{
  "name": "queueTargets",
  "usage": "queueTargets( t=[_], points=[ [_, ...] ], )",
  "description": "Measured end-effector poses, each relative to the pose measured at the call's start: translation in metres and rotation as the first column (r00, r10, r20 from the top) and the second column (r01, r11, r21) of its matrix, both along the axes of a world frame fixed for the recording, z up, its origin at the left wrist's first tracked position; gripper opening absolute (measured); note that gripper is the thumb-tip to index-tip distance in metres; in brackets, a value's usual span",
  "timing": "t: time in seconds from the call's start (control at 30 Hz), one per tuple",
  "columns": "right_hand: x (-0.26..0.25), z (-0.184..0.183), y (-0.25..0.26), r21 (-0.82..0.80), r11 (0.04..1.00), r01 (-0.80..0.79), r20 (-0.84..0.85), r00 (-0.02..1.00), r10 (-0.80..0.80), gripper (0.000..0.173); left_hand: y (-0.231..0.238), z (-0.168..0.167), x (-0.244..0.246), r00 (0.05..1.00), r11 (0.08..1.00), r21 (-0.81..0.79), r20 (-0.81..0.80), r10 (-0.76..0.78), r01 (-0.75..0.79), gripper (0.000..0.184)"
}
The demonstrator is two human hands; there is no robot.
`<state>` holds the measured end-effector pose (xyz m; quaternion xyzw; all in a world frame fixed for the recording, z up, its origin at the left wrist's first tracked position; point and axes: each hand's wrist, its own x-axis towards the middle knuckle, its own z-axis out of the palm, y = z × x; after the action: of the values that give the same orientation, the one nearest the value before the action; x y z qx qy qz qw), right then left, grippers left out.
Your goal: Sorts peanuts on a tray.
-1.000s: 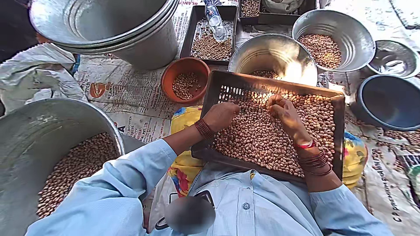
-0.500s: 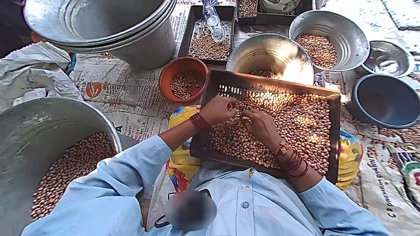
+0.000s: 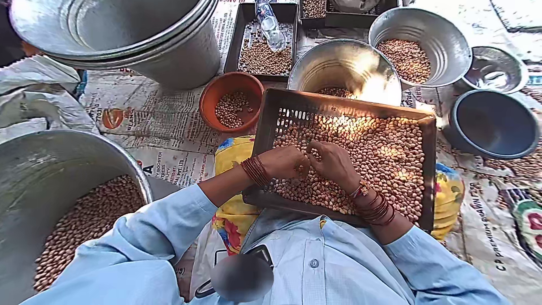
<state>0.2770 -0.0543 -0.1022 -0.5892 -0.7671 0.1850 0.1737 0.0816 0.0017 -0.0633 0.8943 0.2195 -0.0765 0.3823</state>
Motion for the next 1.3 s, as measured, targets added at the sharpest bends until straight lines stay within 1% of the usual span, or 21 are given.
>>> queueTargets(
  t=[0.1, 0.13, 0.2, 0.23, 0.27, 0.33, 0.43, 0.53, 0.6, 0.67, 0.7, 0.8, 0.87, 0.93, 0.97, 1.03, 1.13, 1.2, 1.23, 1.27, 1.3],
  points=[
    [0.014, 0.008, 0.006, -0.15, 0.985, 0.082, -0.233, 0.966, -0.115, 0.015, -0.006, -0.005, 0.003, 0.999, 1.0, 0.019, -0.035, -0.008, 0.009, 0.013],
    [0.021, 0.009, 0.007, -0.195, 0.975, 0.108, -0.376, 0.91, -0.177, 0.013, -0.007, -0.007, 0.003, 1.0, 0.999, 0.042, -0.029, -0.009, 0.01, 0.012],
    [0.037, 0.009, 0.003, -0.284, 0.955, 0.085, -0.643, 0.722, -0.256, 0.016, -0.007, -0.008, 0.003, 1.0, 0.997, 0.074, -0.027, -0.01, 0.012, 0.011],
    [0.043, 0.009, 0.0, -0.303, 0.951, 0.056, -0.703, 0.661, -0.263, 0.02, -0.006, -0.009, 0.003, 1.0, 0.997, 0.076, -0.029, -0.006, 0.008, 0.011],
    [0.047, 0.01, -0.002, -0.317, 0.947, 0.046, -0.706, 0.655, -0.269, 0.022, -0.005, -0.011, 0.003, 0.999, 0.997, 0.072, -0.035, -0.004, 0.007, 0.011],
    [0.042, 0.019, 0.001, -0.333, 0.937, 0.108, -0.566, 0.771, -0.29, 0.019, -0.002, -0.011, 0.003, 0.998, 0.998, 0.051, -0.06, -0.022, 0.025, 0.012],
    [0.018, 0.019, 0.015, -0.117, 0.986, 0.115, -0.206, 0.969, -0.138, 0.01, 0.005, -0.007, -0.001, 1.0, 1.0, 0.005, 0.002, 0.009, -0.009, 0.011],
    [0.004, 0.008, 0.018, 0.022, 1.0, 0.017, 0.069, 0.997, -0.019, 0.013, 0.025, 0.008, -0.015, 0.939, 0.951, -0.155, 0.182, 0.293, -0.267, 0.012],
    [-0.001, 0.008, 0.017, 0.034, 0.999, 0.007, 0.152, 0.988, -0.012, 0.014, 0.039, 0.017, -0.026, 0.82, 0.839, -0.341, 0.248, 0.515, -0.424, 0.003],
    [-0.004, 0.011, 0.016, 0.019, 0.999, 0.025, 0.189, 0.982, -0.029, 0.015, 0.045, 0.024, -0.032, 0.726, 0.718, -0.456, 0.198, 0.658, -0.526, 0.005],
    [-0.005, 0.012, 0.015, 0.006, 0.999, 0.036, 0.201, 0.979, -0.036, 0.015, 0.046, 0.026, -0.032, 0.722, 0.699, -0.442, 0.148, 0.675, -0.563, 0.007],
    [-0.005, 0.016, 0.015, -0.059, 0.996, 0.073, 0.189, 0.98, -0.06, 0.019, 0.04, 0.024, -0.024, 0.792, 0.757, -0.306, 0.018, 0.611, -0.577, 0.012],
    [-0.003, 0.03, 0.014, -0.121, 0.988, 0.1, 0.158, 0.984, -0.08, 0.021, 0.029, 0.018, -0.014, 0.84, 0.785, -0.323, -0.067, 0.538, -0.529, 0.014],
    [-0.003, 0.049, 0.008, -0.122, 0.989, 0.081, 0.098, 0.993, -0.069, 0.02, 0.018, 0.006, -0.007, 0.883, 0.784, -0.423, -0.098, 0.458, -0.454, 0.015],
    [-0.005, 0.058, 0.003, -0.106, 0.993, 0.048, 0.054, 0.998, -0.042, 0.019, 0.012, 0.002, -0.003, 0.901, 0.757, -0.505, -0.11, 0.42, -0.415, 0.016],
    [-0.013, 0.072, -0.007, -0.103, 0.994, -0.048, -0.011, 0.999, 0.047, 0.016, 0.001, -0.001, 0.004, 0.91, 0.634, -0.679, -0.128, 0.395, -0.37, 0.01],
    [-0.024, 0.081, -0.021, -0.047, 0.991, -0.126, -0.04, 0.991, 0.124, 0.016, -0.003, 0.003, 0.005, 0.91, 0.531, -0.775, -0.134, 0.393, -0.344, 0.011],
    [-0.017, 0.077, -0.023, 0.104, 0.989, -0.106, -0.068, 0.991, 0.113, 0.015, 0.007, 0.014, -0.001, 0.889, 0.55, -0.747, -0.116, 0.444, -0.372, 0.011],
    [-0.01, 0.074, -0.023, 0.16, 0.984, -0.082, -0.084, 0.992, 0.097, 0.016, 0.016, 0.022, -0.009, 0.884, 0.647, -0.659, -0.059, 0.464, -0.384, 0.009],
    [-0.001, 0.073, -0.022, 0.169, 0.984, -0.049, -0.089, 0.994, 0.065, 0.018, 0.026, 0.033, -0.021, 0.88, 0.779, -0.469, 0.007, 0.475, -0.417, 0.005],
    [0.01, 0.073, -0.022, 0.14, 0.99, -0.007, -0.079, 0.997, 0.018, 0.02, 0.036, 0.043, -0.034, 0.864, 0.857, -0.192, 0.07, 0.499, -0.479, 0.004]
  ],
)
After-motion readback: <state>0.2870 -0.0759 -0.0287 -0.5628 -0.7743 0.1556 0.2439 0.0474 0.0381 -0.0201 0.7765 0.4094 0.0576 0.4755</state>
